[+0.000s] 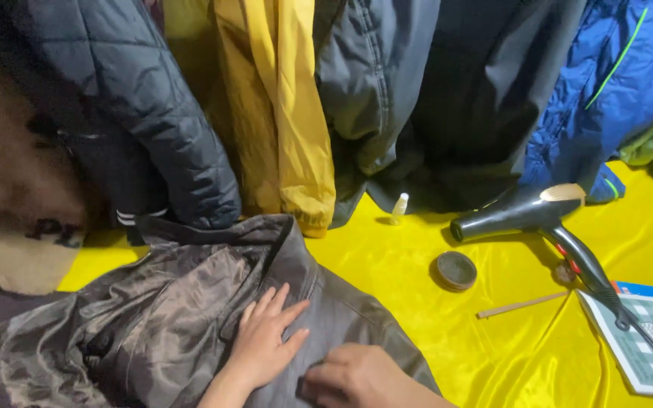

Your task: The person cleans a black leather jacket laid on a yellow surface. They use a small sponge to wipe the jacket's surface, repeatedly dipping it into a small container of dark liquid. A hairdryer and other items are visible nearby.

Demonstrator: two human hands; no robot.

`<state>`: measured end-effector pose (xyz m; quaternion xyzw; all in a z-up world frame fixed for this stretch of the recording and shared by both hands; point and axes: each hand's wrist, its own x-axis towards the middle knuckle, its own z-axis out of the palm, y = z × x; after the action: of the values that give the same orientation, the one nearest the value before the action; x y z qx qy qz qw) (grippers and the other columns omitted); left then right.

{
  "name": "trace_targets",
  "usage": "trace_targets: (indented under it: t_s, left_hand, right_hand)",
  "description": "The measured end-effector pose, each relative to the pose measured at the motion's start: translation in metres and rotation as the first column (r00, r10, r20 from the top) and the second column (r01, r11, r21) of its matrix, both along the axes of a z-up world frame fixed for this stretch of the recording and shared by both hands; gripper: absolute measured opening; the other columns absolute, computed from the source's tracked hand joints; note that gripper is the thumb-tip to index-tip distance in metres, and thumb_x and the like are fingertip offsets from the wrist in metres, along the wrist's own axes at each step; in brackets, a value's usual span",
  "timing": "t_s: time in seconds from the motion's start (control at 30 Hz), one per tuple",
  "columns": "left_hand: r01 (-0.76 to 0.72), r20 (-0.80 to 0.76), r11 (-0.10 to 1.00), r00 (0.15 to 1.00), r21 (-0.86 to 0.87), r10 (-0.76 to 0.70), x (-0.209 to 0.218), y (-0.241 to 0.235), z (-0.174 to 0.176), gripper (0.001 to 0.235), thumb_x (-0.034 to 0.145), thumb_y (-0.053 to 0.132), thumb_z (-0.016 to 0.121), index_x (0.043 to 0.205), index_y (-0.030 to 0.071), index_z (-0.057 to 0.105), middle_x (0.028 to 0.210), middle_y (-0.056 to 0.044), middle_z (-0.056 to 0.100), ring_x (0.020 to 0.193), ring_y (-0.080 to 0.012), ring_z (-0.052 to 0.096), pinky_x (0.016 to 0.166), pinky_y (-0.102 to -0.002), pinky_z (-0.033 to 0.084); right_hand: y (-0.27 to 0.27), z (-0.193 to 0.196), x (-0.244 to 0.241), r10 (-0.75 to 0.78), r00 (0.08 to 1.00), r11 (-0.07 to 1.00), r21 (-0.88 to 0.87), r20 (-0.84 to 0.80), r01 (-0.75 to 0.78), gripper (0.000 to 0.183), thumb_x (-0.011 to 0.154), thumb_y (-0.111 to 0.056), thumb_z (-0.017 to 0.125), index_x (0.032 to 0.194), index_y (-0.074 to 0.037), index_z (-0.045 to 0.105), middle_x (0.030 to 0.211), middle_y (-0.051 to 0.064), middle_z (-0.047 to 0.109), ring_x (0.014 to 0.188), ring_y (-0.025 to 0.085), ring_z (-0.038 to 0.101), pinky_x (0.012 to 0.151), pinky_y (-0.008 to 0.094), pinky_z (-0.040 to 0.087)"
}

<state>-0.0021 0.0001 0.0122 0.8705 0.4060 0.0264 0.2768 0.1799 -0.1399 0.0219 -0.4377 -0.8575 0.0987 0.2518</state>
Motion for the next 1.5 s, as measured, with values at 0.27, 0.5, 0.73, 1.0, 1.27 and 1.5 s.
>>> trace_targets:
  t_s: [0.27, 0.5, 0.73, 1.0, 1.27, 1.5]
  left_hand:
    - [-0.026, 0.007, 0.999, 1.0, -0.022, 0.026, 0.001, -0.004, 0.012, 0.054, 0.097, 0.049, 0.056, 0.15, 0.038, 0.053, 0.17, -0.001, 0.02, 0.159, -0.0246, 0.011, 0.126, -0.05, 0.008]
    - [-0.012, -0.017, 0.999, 1.0, -0.034, 0.012, 0.001, -0.002, 0.01, 0.054, 0.097, 0.051, 0.054, 0.15, 0.039, 0.053, 0.171, 0.0, 0.02, 0.159, -0.0247, 0.01, 0.126, -0.051, 0.008]
    - [-0.017, 0.063, 0.998, 0.998, 0.06, 0.014, -0.002, -0.001, -0.009, 0.055, 0.094, 0.052, 0.056, 0.148, 0.036, 0.056, 0.169, -0.003, 0.024, 0.158, -0.0261, 0.014, 0.124, -0.051, 0.009]
    - [-0.046, -0.1, 0.99, 0.994, -0.132, 0.033, 0.006, -0.008, 0.038, 0.056, 0.099, 0.053, 0.049, 0.152, 0.038, 0.048, 0.172, 0.004, 0.015, 0.161, -0.0211, 0.006, 0.129, -0.049, 0.004]
    - [-0.01, 0.068, 0.999, 0.998, 0.043, 0.007, -0.002, 0.0, -0.012, 0.068, 0.092, 0.07, 0.042, 0.148, 0.034, 0.056, 0.169, -0.005, 0.024, 0.158, -0.0267, 0.014, 0.123, -0.051, 0.01]
    - [-0.025, -0.031, 0.997, 0.999, -0.075, 0.023, 0.003, -0.004, 0.019, 0.069, 0.093, 0.069, 0.038, 0.152, 0.036, 0.051, 0.172, 0.0, 0.018, 0.159, -0.0244, 0.009, 0.125, -0.052, 0.006]
  right_hand:
    - [0.023, -0.014, 0.028, -0.37, 0.927, 0.927, -0.037, 0.069, 0.373, 0.016, 0.089, -0.025, 0.063, 0.1, -0.026, 0.074, 0.085, 0.005, 0.066, 0.078, 0.031, 0.066, 0.064, 0.046, 0.053]
    - [0.027, -0.012, 0.027, -0.552, 0.823, 0.829, -0.016, 0.136, 0.559, 0.013, 0.091, -0.026, 0.059, 0.096, -0.021, 0.071, 0.084, 0.009, 0.065, 0.082, 0.034, 0.063, 0.063, 0.051, 0.051]
    - [0.004, -0.007, 0.001, 0.029, 0.993, 0.996, -0.083, -0.116, -0.039, 0.015, 0.094, -0.021, 0.073, 0.109, -0.022, 0.073, 0.091, 0.0, 0.07, 0.084, 0.024, 0.069, 0.074, 0.038, 0.055]
    - [0.036, 0.017, 0.049, -0.711, 0.663, 0.609, -0.267, 0.234, 0.747, 0.018, 0.096, -0.032, 0.064, 0.109, -0.026, 0.075, 0.1, 0.001, 0.072, 0.09, 0.025, 0.066, 0.068, 0.042, 0.055]
    - [-0.002, 0.012, -0.004, -0.071, 0.994, 0.994, -0.087, -0.078, 0.064, 0.014, 0.091, -0.025, 0.065, 0.102, -0.024, 0.073, 0.083, 0.002, 0.068, 0.078, 0.028, 0.067, 0.069, 0.041, 0.053]
    - [0.037, 0.022, 0.05, -0.693, 0.686, 0.616, -0.311, 0.223, 0.723, 0.022, 0.093, -0.03, 0.061, 0.109, -0.03, 0.076, 0.104, -0.001, 0.072, 0.096, 0.024, 0.067, 0.076, 0.042, 0.055]
